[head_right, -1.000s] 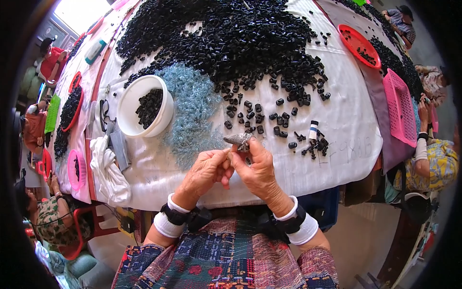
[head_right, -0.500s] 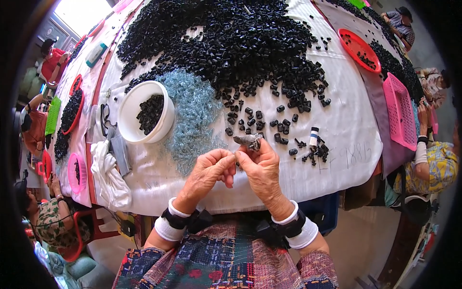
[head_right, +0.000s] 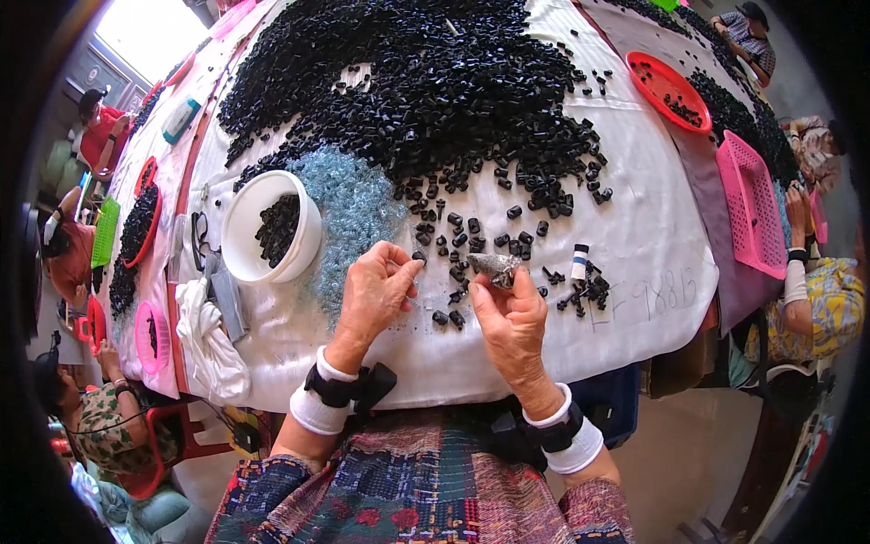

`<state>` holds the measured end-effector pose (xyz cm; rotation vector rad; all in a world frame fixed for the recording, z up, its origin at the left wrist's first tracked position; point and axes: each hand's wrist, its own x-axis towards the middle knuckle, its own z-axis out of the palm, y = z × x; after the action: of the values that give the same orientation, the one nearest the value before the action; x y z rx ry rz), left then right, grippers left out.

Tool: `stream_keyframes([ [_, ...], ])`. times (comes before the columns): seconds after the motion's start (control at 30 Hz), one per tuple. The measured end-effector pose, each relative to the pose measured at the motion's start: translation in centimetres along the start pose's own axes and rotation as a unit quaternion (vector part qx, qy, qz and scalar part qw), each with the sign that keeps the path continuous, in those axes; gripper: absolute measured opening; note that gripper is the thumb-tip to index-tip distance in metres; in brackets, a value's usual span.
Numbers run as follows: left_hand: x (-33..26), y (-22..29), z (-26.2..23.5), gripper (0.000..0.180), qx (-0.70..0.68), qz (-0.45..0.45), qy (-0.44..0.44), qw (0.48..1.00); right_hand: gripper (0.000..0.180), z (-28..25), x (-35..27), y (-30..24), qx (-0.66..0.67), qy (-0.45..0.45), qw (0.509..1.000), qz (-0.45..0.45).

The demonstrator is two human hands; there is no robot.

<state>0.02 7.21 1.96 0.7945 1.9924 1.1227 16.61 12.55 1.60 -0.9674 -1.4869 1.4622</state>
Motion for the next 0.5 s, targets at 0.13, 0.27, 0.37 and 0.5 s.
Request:
stream_keyframes([
  [0.13, 1.4, -1.7, 0.4, 0.023, 0.191, 0.115, 0.035, 0.974, 0.011, -0.7, -0.1, -0.2, 0.021, -0.006, 1.000, 0.010],
  [0.27, 1.5, -1.4, 1.0, 0.028, 0.231, 0.096, 0.056, 0.967, 0.014, -1.3, -0.1, -0.1, 0.019, -0.018, 0.999, 0.018],
  [0.37, 1.4, -0.8, 1.5, 0.033, 0.277, 0.111, 0.096, 0.949, 0.015, -1.5, 0.0, 0.3, 0.033, -0.023, 0.999, 0.021],
  [0.5, 1.5, -1.0, 1.5, 0.027, 0.237, 0.118, 0.080, 0.961, 0.016, -1.6, -0.2, 0.2, 0.026, -0.036, 0.999, 0.022],
])
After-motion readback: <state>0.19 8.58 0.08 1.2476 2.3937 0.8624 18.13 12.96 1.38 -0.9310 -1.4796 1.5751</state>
